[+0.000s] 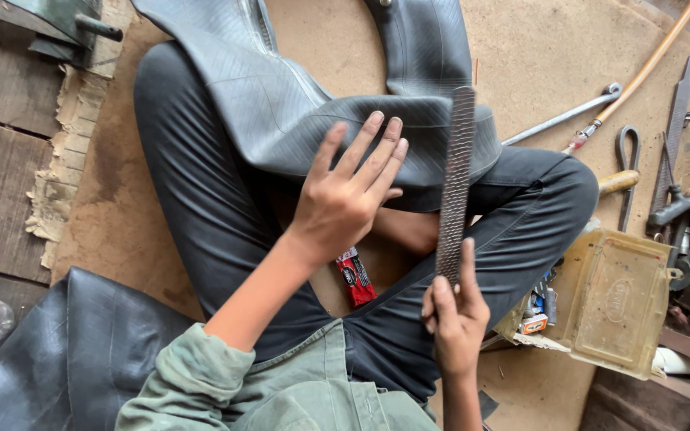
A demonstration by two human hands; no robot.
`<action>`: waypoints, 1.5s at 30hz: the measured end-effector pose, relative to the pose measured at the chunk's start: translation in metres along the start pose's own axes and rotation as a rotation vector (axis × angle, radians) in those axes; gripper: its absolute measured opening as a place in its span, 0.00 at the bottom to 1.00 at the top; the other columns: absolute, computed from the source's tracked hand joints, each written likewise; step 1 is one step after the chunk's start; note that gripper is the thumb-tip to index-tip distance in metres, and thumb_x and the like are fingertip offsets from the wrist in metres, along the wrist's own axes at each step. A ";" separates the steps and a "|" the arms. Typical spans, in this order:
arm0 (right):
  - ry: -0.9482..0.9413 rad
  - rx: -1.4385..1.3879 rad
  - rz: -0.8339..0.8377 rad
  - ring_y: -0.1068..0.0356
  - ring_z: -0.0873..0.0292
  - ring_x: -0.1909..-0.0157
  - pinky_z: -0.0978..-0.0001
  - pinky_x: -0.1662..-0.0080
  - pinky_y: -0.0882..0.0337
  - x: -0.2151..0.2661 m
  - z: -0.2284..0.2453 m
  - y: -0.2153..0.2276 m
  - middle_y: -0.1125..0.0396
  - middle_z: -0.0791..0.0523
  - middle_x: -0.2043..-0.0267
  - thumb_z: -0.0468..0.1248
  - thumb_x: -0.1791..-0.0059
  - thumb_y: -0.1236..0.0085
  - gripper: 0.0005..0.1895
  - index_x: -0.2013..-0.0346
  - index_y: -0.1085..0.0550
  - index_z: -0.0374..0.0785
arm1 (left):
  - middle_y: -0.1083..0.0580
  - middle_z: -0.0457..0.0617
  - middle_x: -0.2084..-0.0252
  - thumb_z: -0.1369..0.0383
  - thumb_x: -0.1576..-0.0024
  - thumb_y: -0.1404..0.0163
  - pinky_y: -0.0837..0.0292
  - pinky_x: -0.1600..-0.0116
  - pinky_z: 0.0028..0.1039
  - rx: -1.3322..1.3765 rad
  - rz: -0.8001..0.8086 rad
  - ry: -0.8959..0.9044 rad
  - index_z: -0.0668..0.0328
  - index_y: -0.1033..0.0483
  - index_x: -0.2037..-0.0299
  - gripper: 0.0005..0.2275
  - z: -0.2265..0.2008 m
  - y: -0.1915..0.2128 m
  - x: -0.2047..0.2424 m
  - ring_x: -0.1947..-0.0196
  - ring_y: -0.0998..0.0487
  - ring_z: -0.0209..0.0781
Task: The person sits on the floor and uses a metal file to smooth the surface of a large, flexible black rubber object. They repeatedly rub the file against the rubber, adjusting the object's position to work on different sections.
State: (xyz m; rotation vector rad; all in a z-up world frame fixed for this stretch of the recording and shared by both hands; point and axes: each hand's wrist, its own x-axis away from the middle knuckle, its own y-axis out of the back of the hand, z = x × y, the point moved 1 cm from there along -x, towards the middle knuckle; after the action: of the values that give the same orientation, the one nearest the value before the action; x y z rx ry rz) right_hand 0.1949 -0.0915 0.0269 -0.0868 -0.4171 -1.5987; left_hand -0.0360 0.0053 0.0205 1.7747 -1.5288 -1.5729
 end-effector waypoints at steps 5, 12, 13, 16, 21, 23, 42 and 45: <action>-0.051 0.004 0.033 0.46 0.74 0.80 0.83 0.76 0.44 0.024 -0.014 -0.003 0.39 0.61 0.78 0.31 0.45 0.52 0.35 0.23 0.46 0.39 | 0.26 0.56 0.41 0.63 0.35 0.44 0.35 0.34 0.46 -0.062 -0.307 0.172 0.60 0.21 0.46 0.12 -0.031 0.004 0.019 0.43 0.29 0.54; 0.024 0.057 -0.060 0.45 0.73 0.78 0.83 0.75 0.43 0.022 -0.009 -0.002 0.39 0.62 0.77 0.31 0.44 0.52 0.34 0.23 0.46 0.40 | 0.26 0.48 0.76 0.41 0.45 0.49 0.36 0.77 0.18 1.538 0.263 1.514 0.65 0.24 0.72 0.28 -0.045 -0.013 0.037 0.82 0.28 0.31; 0.037 0.078 -0.075 0.44 0.73 0.78 0.83 0.75 0.43 0.020 -0.008 -0.002 0.40 0.62 0.77 0.31 0.44 0.52 0.34 0.23 0.46 0.40 | 0.26 0.48 0.77 0.41 0.46 0.47 0.36 0.78 0.19 1.533 0.235 1.475 0.66 0.23 0.73 0.28 -0.041 -0.015 0.032 0.83 0.29 0.30; 0.056 0.077 -0.073 0.46 0.73 0.77 0.83 0.74 0.45 0.018 -0.004 0.000 0.39 0.62 0.75 0.31 0.43 0.53 0.33 0.22 0.46 0.40 | 0.25 0.48 0.78 0.43 0.48 0.45 0.35 0.79 0.21 1.543 0.134 1.437 0.65 0.22 0.75 0.27 -0.033 -0.021 0.011 0.84 0.29 0.30; 0.052 0.051 -0.092 0.45 0.73 0.78 0.82 0.76 0.44 0.018 -0.004 0.002 0.40 0.61 0.77 0.30 0.44 0.52 0.33 0.24 0.45 0.39 | 0.26 0.49 0.79 0.45 0.44 0.40 0.32 0.71 0.24 0.637 0.144 1.050 0.62 0.24 0.78 0.26 -0.050 -0.005 0.018 0.80 0.27 0.32; 0.049 0.022 -0.091 0.45 0.73 0.78 0.83 0.75 0.44 0.020 -0.008 0.004 0.40 0.61 0.76 0.30 0.44 0.53 0.33 0.23 0.45 0.38 | 0.26 0.51 0.81 0.48 0.46 0.38 0.30 0.71 0.27 0.673 0.242 1.145 0.65 0.26 0.78 0.24 -0.056 -0.007 0.037 0.82 0.24 0.38; 0.052 0.062 -0.070 0.46 0.74 0.80 0.83 0.76 0.45 0.011 -0.022 -0.003 0.39 0.63 0.79 0.29 0.46 0.52 0.34 0.24 0.45 0.37 | 0.23 0.45 0.48 0.70 0.46 0.36 0.32 0.36 0.31 2.223 -0.318 1.206 0.61 0.24 0.46 0.18 -0.013 -0.097 0.001 0.46 0.24 0.37; 0.087 0.023 -0.081 0.45 0.74 0.78 0.83 0.76 0.44 0.013 -0.020 -0.010 0.40 0.63 0.78 0.28 0.47 0.53 0.34 0.25 0.46 0.36 | 0.24 0.44 0.47 0.68 0.46 0.37 0.31 0.37 0.30 2.195 -0.361 1.207 0.60 0.24 0.46 0.18 -0.015 -0.095 -0.002 0.45 0.24 0.36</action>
State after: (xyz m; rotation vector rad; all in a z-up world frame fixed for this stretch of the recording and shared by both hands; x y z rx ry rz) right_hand 0.1881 -0.1097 0.0101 0.0176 -0.3754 -1.6700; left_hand 0.0237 0.0368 -0.0476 2.5171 -1.8004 2.1098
